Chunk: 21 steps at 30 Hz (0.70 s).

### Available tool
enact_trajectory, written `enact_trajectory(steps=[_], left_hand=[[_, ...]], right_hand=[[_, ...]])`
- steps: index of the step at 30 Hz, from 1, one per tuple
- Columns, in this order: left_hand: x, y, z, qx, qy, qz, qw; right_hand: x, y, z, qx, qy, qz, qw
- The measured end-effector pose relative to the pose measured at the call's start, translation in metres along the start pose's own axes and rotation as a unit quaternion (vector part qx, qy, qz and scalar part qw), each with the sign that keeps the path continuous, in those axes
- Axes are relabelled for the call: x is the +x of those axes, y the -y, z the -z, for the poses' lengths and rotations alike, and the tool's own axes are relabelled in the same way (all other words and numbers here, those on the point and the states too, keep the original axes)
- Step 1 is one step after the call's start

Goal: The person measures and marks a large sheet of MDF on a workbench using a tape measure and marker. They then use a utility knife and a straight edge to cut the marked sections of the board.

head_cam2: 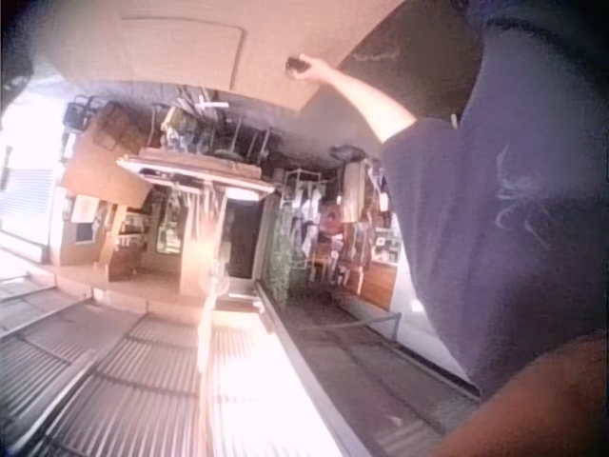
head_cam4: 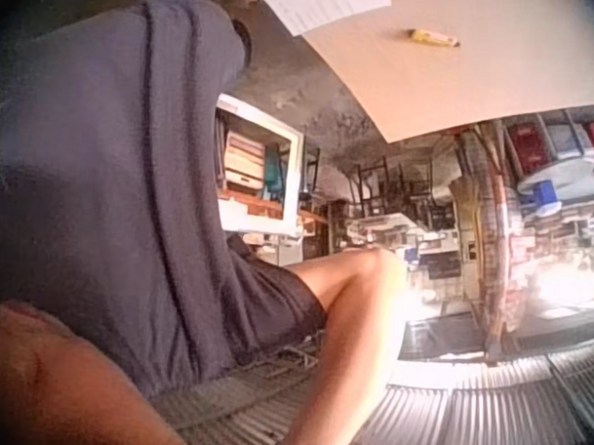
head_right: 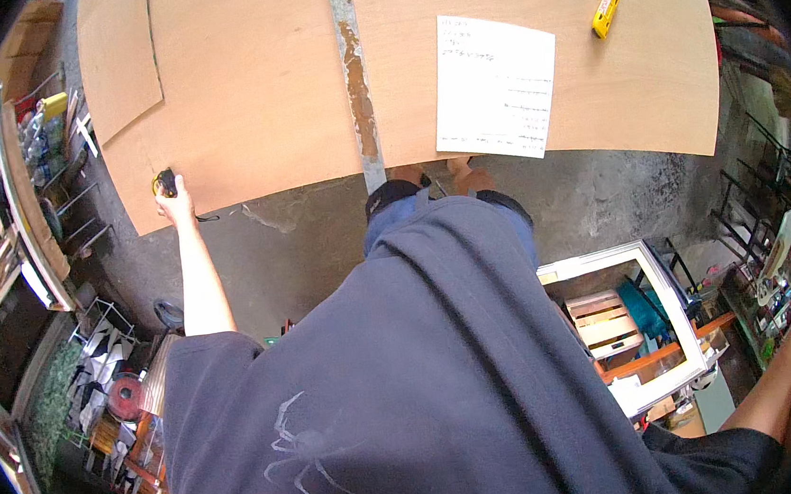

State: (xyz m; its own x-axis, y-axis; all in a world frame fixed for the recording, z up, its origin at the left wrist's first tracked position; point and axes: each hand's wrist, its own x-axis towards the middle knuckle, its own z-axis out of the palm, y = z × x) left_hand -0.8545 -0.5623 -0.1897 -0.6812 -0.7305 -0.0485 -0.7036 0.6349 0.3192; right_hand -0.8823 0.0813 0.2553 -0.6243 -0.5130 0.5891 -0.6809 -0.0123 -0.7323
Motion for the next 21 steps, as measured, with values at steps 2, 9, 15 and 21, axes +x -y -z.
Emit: enact_trajectory(steps=[2, 9, 15, 21], left_hand=[[0.002, -0.003, -0.008, 0.027, -0.012, -0.018, 0.999], [0.019, 0.005, -0.003, 0.008, -0.045, -0.028, 0.999], [0.024, -0.02, 0.007, 0.07, -0.02, 0.02, 0.997], [0.039, -0.007, 0.004, 0.086, 0.033, 0.035, 0.995]], right_hand=[[0.002, -0.004, -0.004, -0.006, -0.008, -0.012, 1.0], [0.009, -0.006, -0.001, -0.017, -0.016, -0.022, 1.0], [0.011, -0.007, -0.001, -0.025, -0.02, -0.031, 0.999], [0.012, -0.007, -0.001, -0.03, -0.022, -0.032, 0.999]])
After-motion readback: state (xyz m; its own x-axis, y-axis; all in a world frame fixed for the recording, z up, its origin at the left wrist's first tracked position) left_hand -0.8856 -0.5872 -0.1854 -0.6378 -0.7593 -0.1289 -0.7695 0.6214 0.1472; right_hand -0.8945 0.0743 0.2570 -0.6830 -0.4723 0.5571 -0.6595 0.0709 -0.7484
